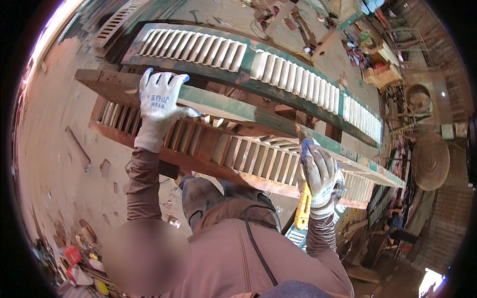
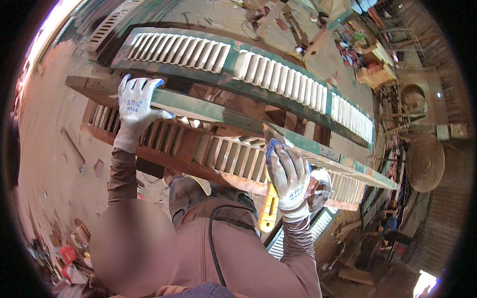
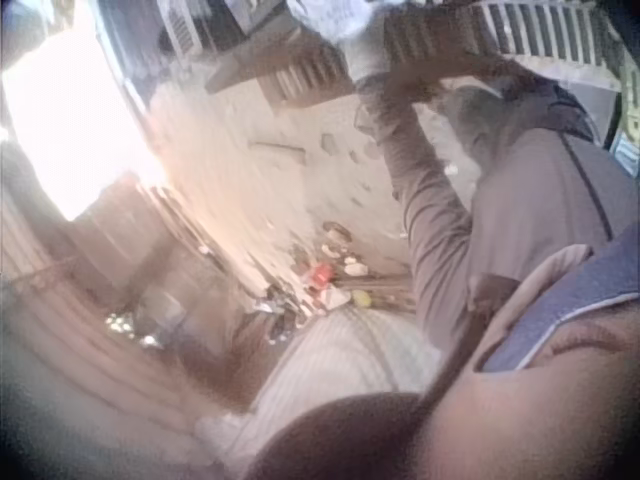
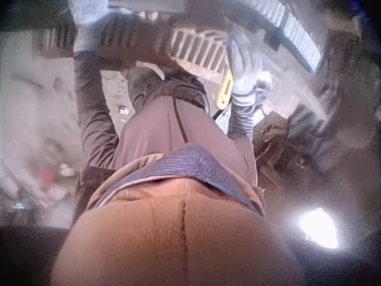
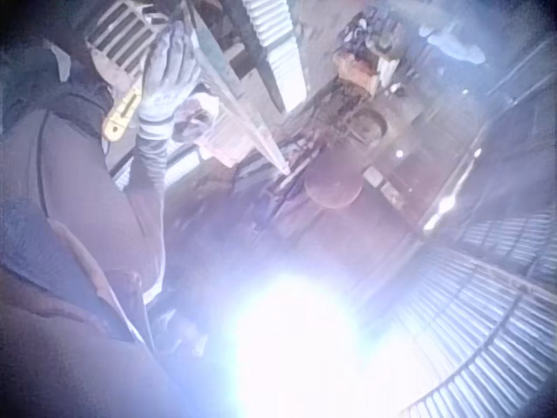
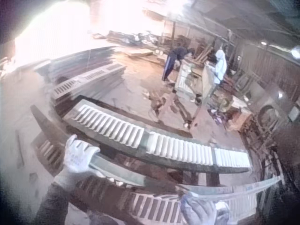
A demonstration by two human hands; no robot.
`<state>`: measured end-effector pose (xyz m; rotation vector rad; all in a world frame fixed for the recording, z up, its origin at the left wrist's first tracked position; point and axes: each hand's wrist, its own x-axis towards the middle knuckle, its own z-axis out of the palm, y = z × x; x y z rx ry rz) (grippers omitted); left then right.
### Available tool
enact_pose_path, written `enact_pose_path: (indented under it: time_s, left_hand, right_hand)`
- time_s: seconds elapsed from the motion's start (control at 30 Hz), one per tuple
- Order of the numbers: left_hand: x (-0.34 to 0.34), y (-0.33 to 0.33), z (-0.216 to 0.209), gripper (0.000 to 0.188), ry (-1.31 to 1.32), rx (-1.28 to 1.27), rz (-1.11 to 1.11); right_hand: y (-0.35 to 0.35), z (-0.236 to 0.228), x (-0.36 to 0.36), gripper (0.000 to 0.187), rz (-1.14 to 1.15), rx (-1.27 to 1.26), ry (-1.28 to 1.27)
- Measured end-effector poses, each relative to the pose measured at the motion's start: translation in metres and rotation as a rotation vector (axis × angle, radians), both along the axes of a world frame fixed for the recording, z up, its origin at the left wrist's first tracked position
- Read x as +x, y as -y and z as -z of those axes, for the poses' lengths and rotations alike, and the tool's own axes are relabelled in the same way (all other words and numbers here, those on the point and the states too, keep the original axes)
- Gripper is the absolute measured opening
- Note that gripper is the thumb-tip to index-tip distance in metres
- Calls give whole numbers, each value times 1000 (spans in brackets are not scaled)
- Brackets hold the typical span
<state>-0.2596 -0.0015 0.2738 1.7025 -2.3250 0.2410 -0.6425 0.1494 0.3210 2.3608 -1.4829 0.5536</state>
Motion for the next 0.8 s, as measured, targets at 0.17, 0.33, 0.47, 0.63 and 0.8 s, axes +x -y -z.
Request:
enact_pose_path:
  time_s: [0.17,0.33,0.47,0.63,0.8]
  left_hand:
    - [22,-2,-12,102,-56,-91,98]
    - [123,27,-5,97,-78,-165,107]
    - [144,42,-3,83,-43,-109,154]
    - [147,40,0,83,-68,-120,122]
    - [148,37,-1,86,-53,-75,61]
  right_hand:
    - [-14,-8,22,41,70,-4,-64]
    - [2,3,47,40,100,-71,-118]
    - [6,37,53,41,186,15,-194]
    - [-6,42,69,36,365,89,-277]
    - [-7,20,76,35,463,-26,-78]
